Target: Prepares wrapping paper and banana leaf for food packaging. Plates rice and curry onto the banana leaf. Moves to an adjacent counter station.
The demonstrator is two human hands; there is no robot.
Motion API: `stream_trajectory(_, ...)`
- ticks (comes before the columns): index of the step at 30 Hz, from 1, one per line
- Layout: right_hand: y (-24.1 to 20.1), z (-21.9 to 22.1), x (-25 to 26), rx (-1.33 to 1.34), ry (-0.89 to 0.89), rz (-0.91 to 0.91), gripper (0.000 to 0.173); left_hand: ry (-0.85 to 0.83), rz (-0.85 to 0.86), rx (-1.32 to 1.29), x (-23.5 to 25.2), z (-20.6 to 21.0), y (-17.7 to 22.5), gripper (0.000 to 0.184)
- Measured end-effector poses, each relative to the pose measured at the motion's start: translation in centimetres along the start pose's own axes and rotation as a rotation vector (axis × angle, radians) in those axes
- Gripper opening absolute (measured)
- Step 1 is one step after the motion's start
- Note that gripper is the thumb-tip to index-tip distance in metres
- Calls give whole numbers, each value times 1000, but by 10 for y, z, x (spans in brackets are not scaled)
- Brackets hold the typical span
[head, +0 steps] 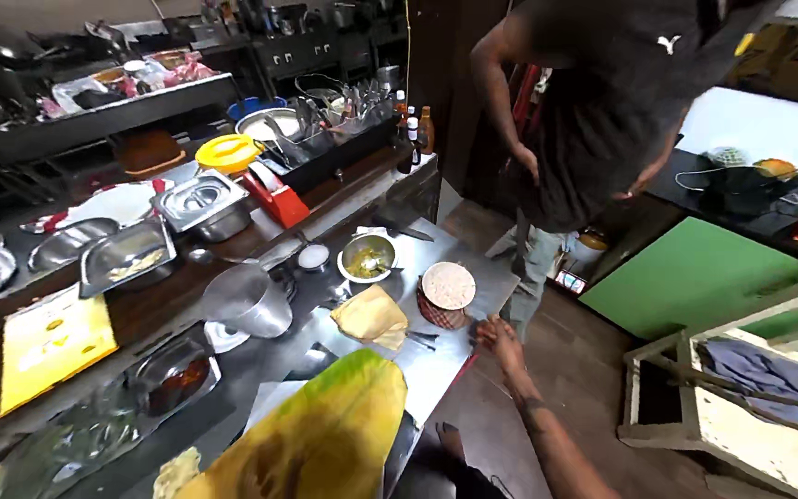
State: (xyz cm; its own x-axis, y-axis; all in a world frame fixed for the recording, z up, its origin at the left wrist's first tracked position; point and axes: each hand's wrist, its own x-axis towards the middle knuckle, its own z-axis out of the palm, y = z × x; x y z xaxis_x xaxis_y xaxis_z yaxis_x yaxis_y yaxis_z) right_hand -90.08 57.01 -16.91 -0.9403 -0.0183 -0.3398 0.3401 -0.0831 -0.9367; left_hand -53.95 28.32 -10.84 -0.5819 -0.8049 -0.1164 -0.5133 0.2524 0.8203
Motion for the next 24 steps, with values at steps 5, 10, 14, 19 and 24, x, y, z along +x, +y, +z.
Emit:
stream_trajectory(5, -24, 7, 103, 1, -47, 80, 66, -299, -90, -521, 80, 163, 114, 53)
stream_trajectory(10, -31, 23, 147, 15, -131, 200, 64, -425, -230, -518, 161, 295, 168, 58)
stream_trajectory(14, -27, 28, 163, 11, -145, 268, 61, -423, -303, -531, 190, 345, 176, 66)
stream_trajectory(19, -48, 38, 156, -137, -181, 274, 65, -370, -432, -548, 188, 360, 186, 73)
stream_trajectory(24, -74, 48, 128, -226, -209, 202, 64, -365, -501, -681, 166, 332, 206, 78)
